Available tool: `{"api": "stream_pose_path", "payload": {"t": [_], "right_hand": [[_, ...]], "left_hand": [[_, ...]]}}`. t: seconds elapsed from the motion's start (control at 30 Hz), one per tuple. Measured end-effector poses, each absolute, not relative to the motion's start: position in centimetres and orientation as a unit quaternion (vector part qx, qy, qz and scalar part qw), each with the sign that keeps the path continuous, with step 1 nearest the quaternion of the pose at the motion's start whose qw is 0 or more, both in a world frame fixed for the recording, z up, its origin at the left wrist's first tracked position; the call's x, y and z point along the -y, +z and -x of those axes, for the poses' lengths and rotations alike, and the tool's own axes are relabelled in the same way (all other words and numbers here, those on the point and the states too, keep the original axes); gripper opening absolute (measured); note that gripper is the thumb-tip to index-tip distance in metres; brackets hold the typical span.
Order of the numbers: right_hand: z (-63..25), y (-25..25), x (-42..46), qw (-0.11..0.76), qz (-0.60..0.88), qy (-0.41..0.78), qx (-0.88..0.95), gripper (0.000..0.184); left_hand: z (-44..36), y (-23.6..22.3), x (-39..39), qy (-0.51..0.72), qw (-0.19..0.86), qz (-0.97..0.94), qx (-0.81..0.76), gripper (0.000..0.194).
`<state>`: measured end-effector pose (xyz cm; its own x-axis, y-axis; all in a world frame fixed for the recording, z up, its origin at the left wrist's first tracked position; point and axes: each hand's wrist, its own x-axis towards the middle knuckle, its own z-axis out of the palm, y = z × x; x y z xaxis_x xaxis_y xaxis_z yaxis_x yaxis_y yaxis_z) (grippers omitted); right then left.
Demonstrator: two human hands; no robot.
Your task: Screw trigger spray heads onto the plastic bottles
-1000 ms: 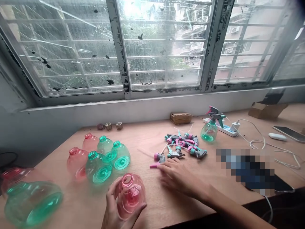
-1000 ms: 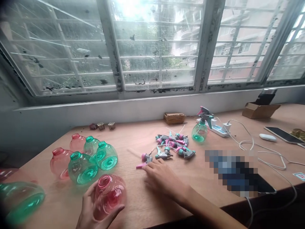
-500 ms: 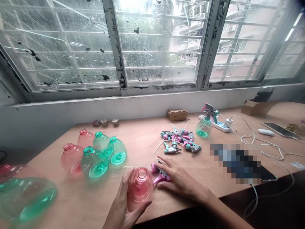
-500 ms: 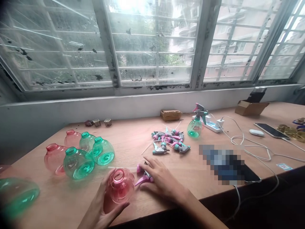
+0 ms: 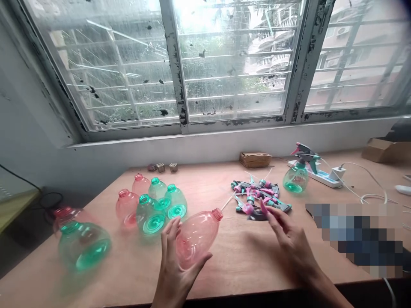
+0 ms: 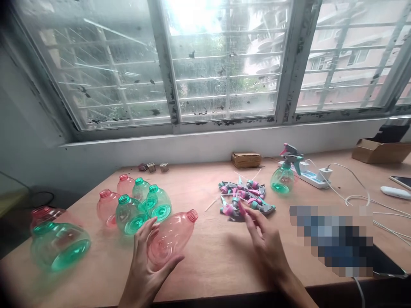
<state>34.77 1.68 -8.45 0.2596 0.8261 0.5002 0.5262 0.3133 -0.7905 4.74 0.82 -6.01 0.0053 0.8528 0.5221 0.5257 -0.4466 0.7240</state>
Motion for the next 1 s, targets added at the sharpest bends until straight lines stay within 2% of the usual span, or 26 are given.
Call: {"api": "stream_pose_path", "payload": {"t": [0.13,0.27,0.43,0.57,0.73,0.93,1.0], "right_hand": [[-35.6,-8.7,-0.9,0.616,0.594,0.155,0.494,0.034],[-35.9,-9.1,-0.9,0.608,0.618,0.164,0.471,0.039],[-36.0,-9.2,-1.2,0.557,0.66,0.049,0.502,0.036],[-35.6,-9.0,-0.9,0.554,0.655,-0.014,0.514,0.033],[-35.8,-9.5,-0.8,0.596,0.648,0.04,0.472,0.033],[-35.6,-9.3,-0.9,0.585,0.635,0.03,0.503,0.034],[-35.5,-9.0,-0.9,0.576,0.624,0.072,0.524,0.034]], "left_hand": [[-4.9,-6.5,-1.6,0.486,0.168,-0.713,-0.476,0.073],[-4.5,-7.0,-1.9,0.465,0.184,-0.726,-0.472,0.074],[-4.2,-7.6,-2.3,0.469,0.256,-0.703,-0.469,0.078],[-4.3,-8.2,-2.6,0.48,0.34,-0.653,-0.478,0.078],[-4.5,-8.5,-2.9,0.503,0.424,-0.59,-0.468,0.089],[-4.6,-7.9,-3.1,0.488,0.417,-0.603,-0.473,0.086],[-4.8,-7.5,-3.0,0.47,0.421,-0.618,-0.469,0.089]]}}
